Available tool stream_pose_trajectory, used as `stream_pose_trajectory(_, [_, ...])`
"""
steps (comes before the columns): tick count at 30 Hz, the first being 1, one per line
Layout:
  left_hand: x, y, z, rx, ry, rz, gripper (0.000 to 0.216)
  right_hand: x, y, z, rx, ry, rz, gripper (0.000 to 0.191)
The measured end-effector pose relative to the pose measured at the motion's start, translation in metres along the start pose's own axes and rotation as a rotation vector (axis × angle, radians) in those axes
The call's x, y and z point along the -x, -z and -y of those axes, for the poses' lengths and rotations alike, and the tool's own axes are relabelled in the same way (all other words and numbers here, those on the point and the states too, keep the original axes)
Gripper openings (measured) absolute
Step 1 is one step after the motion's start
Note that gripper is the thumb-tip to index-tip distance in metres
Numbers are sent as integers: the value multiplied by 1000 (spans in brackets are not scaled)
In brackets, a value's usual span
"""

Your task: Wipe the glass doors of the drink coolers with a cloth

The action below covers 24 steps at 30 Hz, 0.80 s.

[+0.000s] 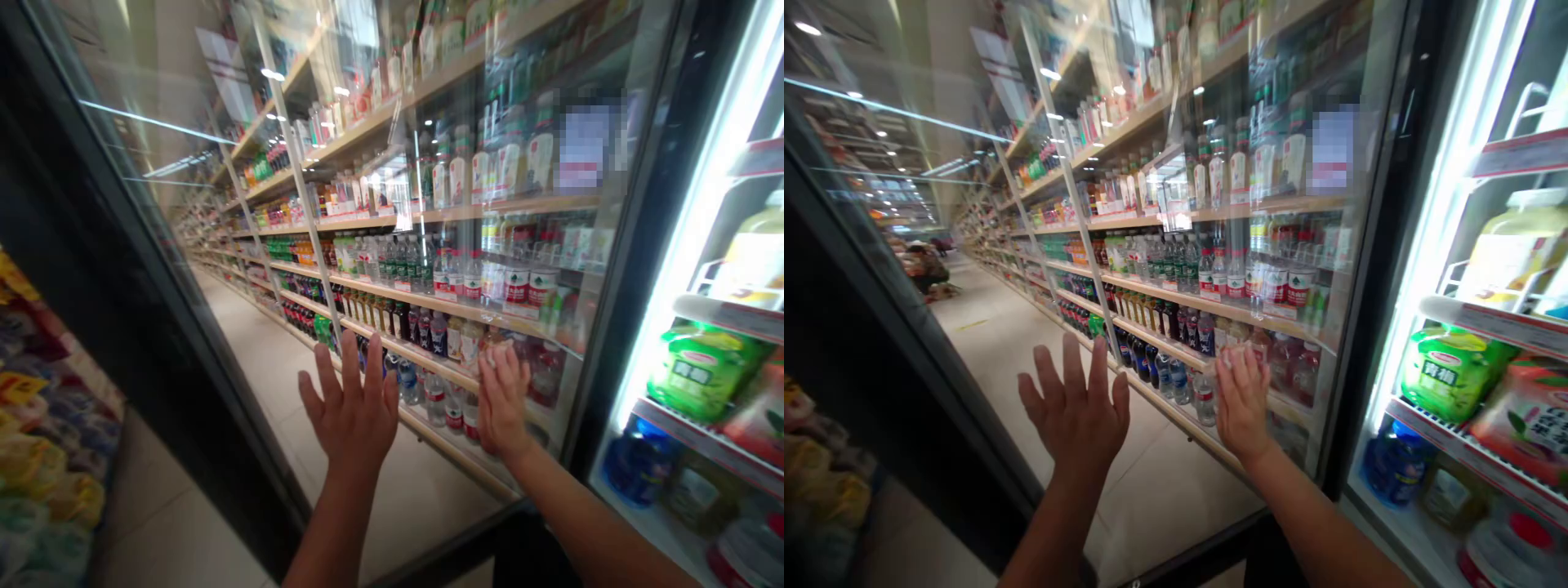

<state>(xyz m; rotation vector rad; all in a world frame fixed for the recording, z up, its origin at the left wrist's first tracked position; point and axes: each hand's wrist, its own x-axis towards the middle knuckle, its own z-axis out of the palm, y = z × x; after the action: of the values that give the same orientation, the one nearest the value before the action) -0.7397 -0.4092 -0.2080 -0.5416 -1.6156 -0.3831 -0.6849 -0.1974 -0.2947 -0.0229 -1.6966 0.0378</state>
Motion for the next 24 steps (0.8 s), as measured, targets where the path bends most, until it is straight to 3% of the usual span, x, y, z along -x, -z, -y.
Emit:
stream_pose_trajectory(3, [0, 0, 3, -41, -56, -10, 71, 2, 1, 14, -23, 130, 41, 70])
stream_pose_trajectory(9, [1, 0, 7, -57, -91, -9, 74, -30, 2, 14, -26, 100, -15, 65])
stream_pose_trajectory(16, [0, -1, 6, 16, -49, -5, 68, 20, 0, 25, -186, 563, 137, 41])
stream_pose_trajectory(22, [8, 5, 10, 64, -20, 4, 65, -3, 2, 30, -143, 401, 90, 44])
stream_pose_trajectory(24, [13, 7, 11, 57, 20, -3, 66, 0, 0, 34, -153, 415, 81, 42])
